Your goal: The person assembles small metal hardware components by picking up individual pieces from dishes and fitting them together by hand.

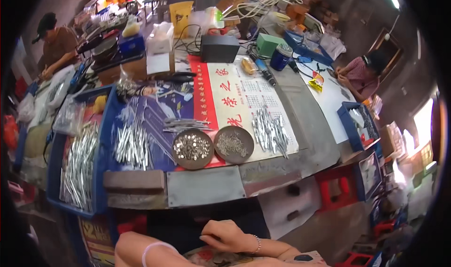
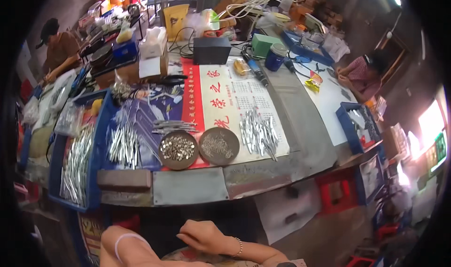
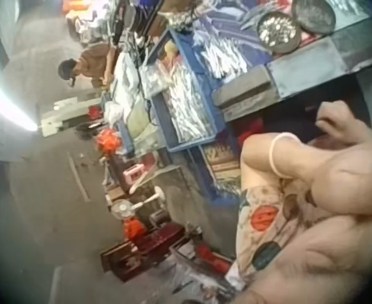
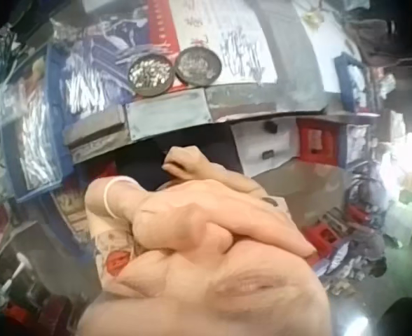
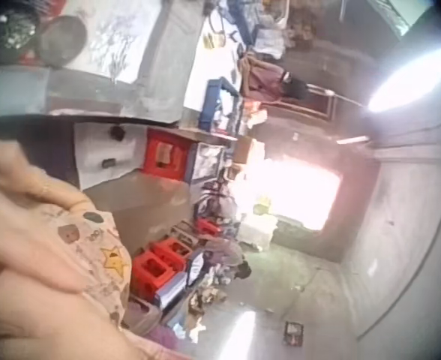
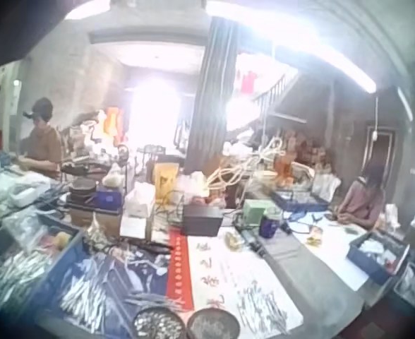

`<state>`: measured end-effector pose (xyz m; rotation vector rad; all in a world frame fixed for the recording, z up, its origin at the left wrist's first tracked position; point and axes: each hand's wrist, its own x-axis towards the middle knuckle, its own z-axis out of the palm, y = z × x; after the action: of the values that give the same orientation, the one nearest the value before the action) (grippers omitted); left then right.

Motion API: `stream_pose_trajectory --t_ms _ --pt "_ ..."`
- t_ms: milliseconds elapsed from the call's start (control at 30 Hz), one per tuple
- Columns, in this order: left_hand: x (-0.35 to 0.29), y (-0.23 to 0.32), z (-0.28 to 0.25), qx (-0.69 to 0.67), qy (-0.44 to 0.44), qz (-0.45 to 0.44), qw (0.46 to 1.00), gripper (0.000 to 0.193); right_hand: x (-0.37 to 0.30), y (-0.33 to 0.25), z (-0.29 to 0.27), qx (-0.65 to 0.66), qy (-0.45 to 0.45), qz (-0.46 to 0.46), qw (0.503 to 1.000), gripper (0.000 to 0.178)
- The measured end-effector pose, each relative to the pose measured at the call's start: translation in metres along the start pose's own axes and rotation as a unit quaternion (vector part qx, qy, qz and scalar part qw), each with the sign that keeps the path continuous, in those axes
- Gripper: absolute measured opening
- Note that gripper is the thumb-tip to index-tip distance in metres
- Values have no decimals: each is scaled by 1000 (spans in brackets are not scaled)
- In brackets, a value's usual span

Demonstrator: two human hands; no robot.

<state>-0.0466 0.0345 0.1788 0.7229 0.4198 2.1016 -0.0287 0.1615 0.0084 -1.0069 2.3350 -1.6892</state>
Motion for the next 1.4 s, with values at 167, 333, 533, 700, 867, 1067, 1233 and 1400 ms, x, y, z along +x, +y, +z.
stream_pose_trajectory --t_ms 167,333,533,700,867,1067,1233,1400 --pt "21 7 16 -14 -144 -106 984 48 -22 -5 20 17 -9 30 999 9" --pt "31 31 19 93 -247 -143 954 43 -29 -7 25 65 -47 89 993 11" --pt "46 23 38 369 -126 -135 911 40 -16 -25 25 74 -41 82 993 14" --pt "10 33 31 146 -69 -64 985 47 -17 -14 30 87 -71 95 989 11" --pt "8 3 16 235 -118 238 935 38 -6 -6 22 17 -65 93 993 15" --pt "-14 40 -4 389 91 53 915 44 -2 -16 -12 133 -68 161 976 14" --pt "-49 -2 -102 8 316 65 946 61 23 -63 -38 444 -191 71 872 31" --pt "-54 -35 -98 -10 336 32 941 59 47 -17 -36 236 1 39 971 21"
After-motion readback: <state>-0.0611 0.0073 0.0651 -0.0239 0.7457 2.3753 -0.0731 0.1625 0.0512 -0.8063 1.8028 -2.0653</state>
